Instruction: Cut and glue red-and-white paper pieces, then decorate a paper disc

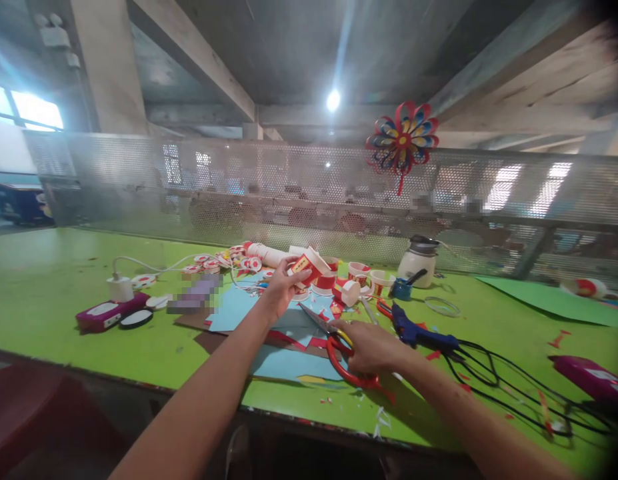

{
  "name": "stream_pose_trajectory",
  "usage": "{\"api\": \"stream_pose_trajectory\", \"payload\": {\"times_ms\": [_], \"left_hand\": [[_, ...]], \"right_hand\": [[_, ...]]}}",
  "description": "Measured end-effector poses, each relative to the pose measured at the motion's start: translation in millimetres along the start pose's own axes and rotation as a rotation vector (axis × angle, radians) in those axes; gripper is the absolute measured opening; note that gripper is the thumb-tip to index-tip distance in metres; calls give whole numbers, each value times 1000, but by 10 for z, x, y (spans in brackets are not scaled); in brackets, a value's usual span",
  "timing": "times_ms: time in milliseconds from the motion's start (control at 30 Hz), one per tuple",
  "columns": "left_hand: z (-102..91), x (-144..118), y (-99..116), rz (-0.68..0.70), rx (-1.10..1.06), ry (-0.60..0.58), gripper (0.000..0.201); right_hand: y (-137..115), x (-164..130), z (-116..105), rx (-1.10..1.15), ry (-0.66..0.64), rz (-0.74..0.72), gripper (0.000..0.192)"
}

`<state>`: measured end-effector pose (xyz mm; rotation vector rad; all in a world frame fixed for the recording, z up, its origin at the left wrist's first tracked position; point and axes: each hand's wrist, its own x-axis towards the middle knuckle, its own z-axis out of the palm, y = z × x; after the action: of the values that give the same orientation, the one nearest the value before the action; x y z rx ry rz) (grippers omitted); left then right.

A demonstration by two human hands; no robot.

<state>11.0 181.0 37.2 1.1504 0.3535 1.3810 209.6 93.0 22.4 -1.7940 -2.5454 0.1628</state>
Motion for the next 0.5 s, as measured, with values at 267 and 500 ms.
{"api": "stream_pose_trajectory", "payload": {"times_ms": [267, 500], "left_hand": [[-28, 49, 30, 63, 64, 50, 54], [-119, 85, 102, 109, 63, 75, 55]], "right_hand": [[-16, 107, 198, 99, 166, 172, 30], [144, 208, 189, 398, 332, 143, 30]]}}
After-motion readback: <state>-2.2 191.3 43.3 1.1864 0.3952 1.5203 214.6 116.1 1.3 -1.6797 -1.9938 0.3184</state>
